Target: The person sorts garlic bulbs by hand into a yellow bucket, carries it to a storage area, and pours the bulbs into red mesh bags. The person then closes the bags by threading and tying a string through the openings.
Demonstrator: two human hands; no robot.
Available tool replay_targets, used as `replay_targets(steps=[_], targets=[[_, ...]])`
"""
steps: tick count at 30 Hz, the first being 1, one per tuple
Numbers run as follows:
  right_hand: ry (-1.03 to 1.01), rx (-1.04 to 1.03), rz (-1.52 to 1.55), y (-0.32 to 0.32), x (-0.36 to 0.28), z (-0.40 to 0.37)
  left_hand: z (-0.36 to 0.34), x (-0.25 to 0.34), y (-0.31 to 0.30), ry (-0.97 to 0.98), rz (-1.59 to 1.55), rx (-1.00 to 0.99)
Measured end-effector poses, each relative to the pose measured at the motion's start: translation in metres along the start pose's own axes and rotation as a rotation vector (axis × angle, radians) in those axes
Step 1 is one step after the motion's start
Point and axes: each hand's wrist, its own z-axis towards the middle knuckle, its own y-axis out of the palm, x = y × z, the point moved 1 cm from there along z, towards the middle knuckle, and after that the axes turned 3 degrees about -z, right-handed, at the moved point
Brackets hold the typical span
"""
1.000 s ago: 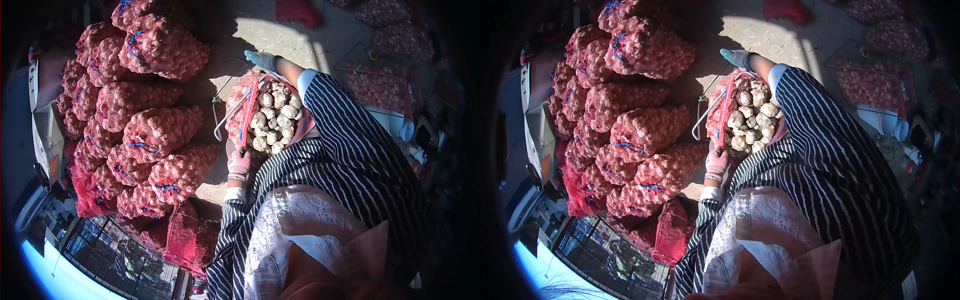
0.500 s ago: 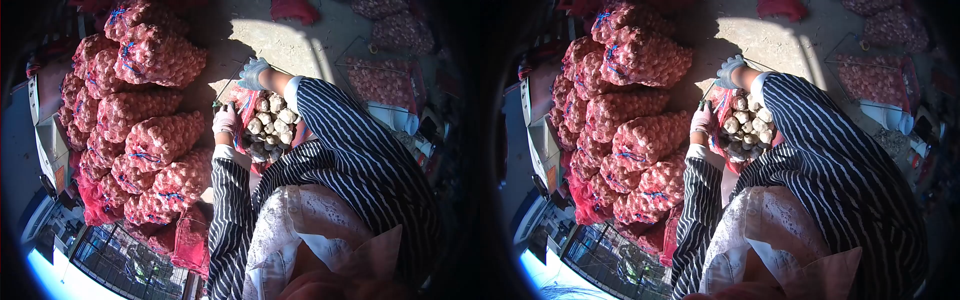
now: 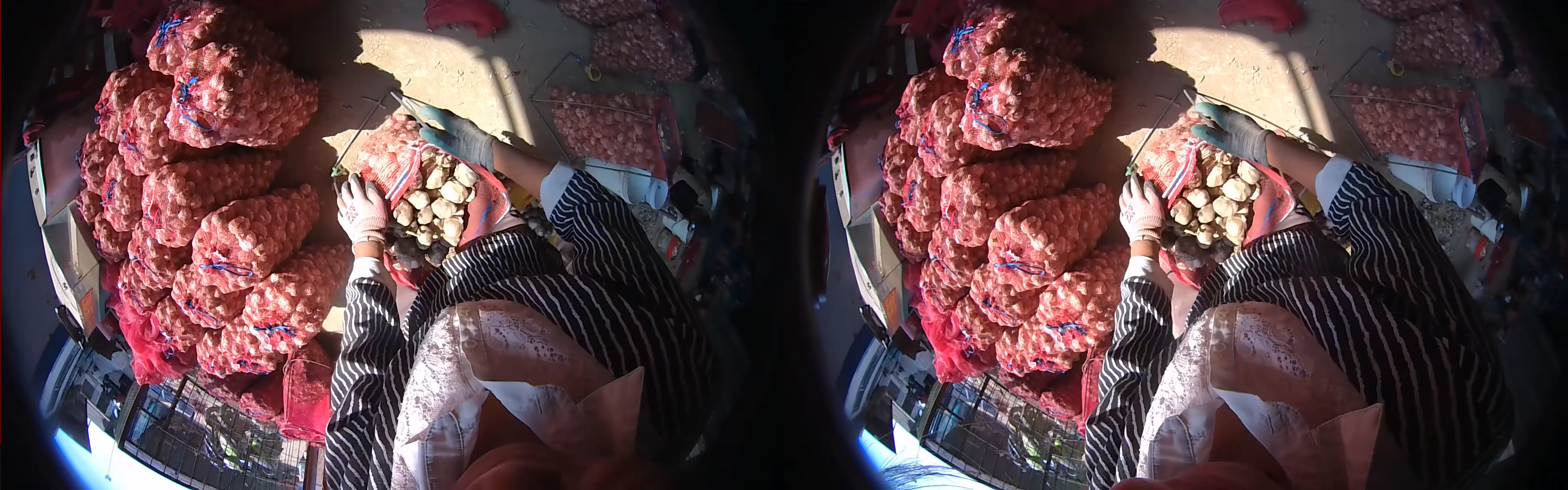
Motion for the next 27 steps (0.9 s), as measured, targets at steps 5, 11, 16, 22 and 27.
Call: replay_targets(steps=[5,11,16,22,27], targets=[[0.061,-0.187,-1.634,-0.008,-0.028,-0.036,-0.003,-0.003,0.006,0.108,-0.017,0.002],[0.278,-0.44,-1.942,0.006,-0.056,-0.019,-0.018,0.008,0.006,0.159,0.061,0.01],[0.186,-0.272,-1.801,-0.003,-0.055,-0.023,-0.028,0.021,0.004,0.169,0.055,0.011],[-0.156,-0.204,-1.874,-0.007,-0.041,-0.046,-0.022,0.023,0.006,0.195,0.014,0.007],[-0.241,0.229,-1.259,-0.019,-0.002,-0.087,0.0,0.011,-0.005,0.186,0.038,0.018]])
